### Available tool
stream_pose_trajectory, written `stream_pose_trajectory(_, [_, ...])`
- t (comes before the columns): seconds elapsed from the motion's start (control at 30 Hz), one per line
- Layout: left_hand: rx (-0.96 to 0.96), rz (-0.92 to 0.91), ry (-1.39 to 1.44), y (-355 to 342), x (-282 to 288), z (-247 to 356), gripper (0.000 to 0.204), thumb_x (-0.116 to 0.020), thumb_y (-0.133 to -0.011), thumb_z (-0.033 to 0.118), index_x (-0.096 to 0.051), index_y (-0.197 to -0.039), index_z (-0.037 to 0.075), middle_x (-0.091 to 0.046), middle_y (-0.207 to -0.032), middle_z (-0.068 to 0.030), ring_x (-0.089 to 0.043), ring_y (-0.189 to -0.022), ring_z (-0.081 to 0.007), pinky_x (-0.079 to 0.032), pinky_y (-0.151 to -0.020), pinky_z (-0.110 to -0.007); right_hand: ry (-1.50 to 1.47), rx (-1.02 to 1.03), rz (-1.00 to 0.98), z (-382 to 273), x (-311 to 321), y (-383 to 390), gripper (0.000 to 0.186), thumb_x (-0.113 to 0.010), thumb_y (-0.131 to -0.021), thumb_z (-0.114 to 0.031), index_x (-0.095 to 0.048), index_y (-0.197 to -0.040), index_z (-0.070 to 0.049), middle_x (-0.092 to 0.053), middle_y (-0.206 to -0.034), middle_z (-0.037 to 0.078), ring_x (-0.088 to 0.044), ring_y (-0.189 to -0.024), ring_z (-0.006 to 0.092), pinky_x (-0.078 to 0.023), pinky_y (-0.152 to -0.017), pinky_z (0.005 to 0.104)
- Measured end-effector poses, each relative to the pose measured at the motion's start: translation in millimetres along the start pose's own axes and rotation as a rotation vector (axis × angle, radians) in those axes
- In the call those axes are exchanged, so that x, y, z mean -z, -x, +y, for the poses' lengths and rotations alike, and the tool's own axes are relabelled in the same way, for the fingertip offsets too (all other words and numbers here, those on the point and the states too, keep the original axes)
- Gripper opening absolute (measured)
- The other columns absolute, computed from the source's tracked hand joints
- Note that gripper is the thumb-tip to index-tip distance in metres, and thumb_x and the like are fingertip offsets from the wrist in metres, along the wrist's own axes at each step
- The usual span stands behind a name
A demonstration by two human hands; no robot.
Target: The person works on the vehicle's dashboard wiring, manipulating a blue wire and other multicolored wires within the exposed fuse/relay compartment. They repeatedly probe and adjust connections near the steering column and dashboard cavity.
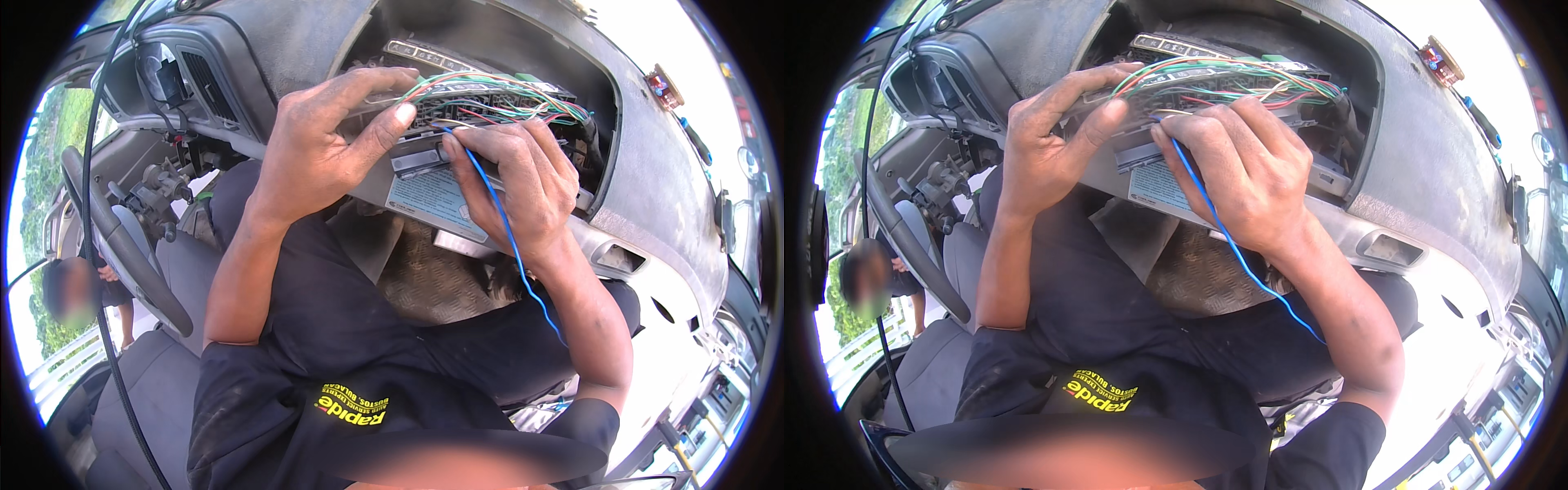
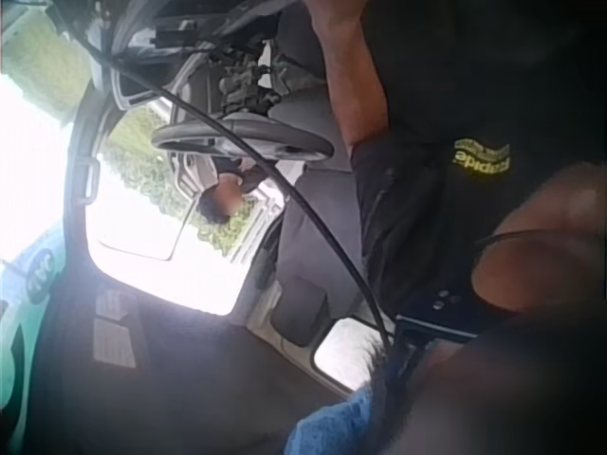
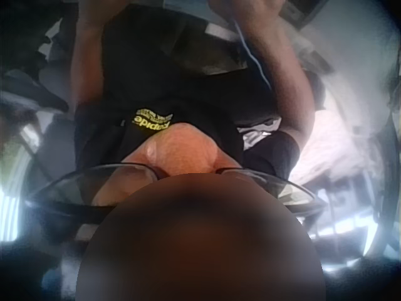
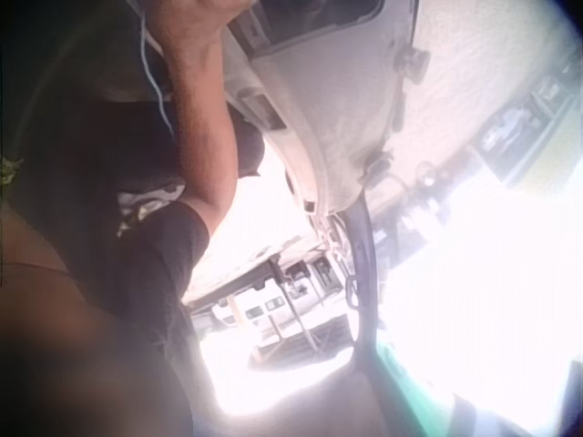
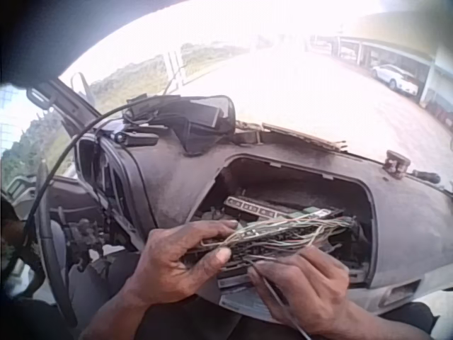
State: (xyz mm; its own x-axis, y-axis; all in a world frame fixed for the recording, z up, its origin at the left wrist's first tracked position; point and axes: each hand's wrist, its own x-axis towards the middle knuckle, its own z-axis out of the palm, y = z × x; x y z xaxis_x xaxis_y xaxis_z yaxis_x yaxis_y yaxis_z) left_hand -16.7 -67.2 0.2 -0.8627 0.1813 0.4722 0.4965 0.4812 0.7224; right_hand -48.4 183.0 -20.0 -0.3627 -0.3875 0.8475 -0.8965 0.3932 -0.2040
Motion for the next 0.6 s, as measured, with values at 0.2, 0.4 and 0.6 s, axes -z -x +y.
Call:
stream_pose_trajectory(0.2, [-0.024,0.004,0.01,-1.0,-0.2,-1.2,0.035,-0.087,-0.11,0.024,-0.083,-0.137,0.003,-0.089,-0.123,-0.0151,-0.087,-0.111,-0.0233,-0.068,-0.092,-0.036,-0.002,0.003,-0.006,-0.4,0.8,-1.4,0.026,-0.096,-0.088,-0.001,-0.076,-0.104,-0.005,-0.08,-0.089,0.007,-0.072,-0.073,0.0239,-0.059,-0.067,0.036])
stream_pose_trajectory(0.4, [-0.01,-0.011,0.007,-0.4,0.8,-0.5,0.035,-0.085,-0.11,0.024,-0.083,-0.137,0.002,-0.088,-0.13,-0.0146,-0.086,-0.117,-0.024,-0.067,-0.098,-0.037,-0.028,-0.029,-0.032,-3.0,3.9,-2.1,0.027,-0.096,-0.089,0.001,-0.077,-0.106,-0.005,-0.082,-0.091,0.008,-0.075,-0.076,0.0238,-0.06,-0.071,0.0356])
stream_pose_trajectory(0.6, [-0.001,-0.032,-0.003,-0.1,3.1,1.0,0.035,-0.084,-0.111,0.023,-0.082,-0.138,0.001,-0.087,-0.133,-0.0142,-0.085,-0.119,-0.0228,-0.067,-0.101,-0.036,-0.009,-0.043,-0.066,-6.2,7.6,-4.6,0.027,-0.097,-0.09,0.001,-0.078,-0.107,-0.004,-0.083,-0.093,0.009,-0.077,-0.079,0.0238,-0.062,-0.074,0.0354])
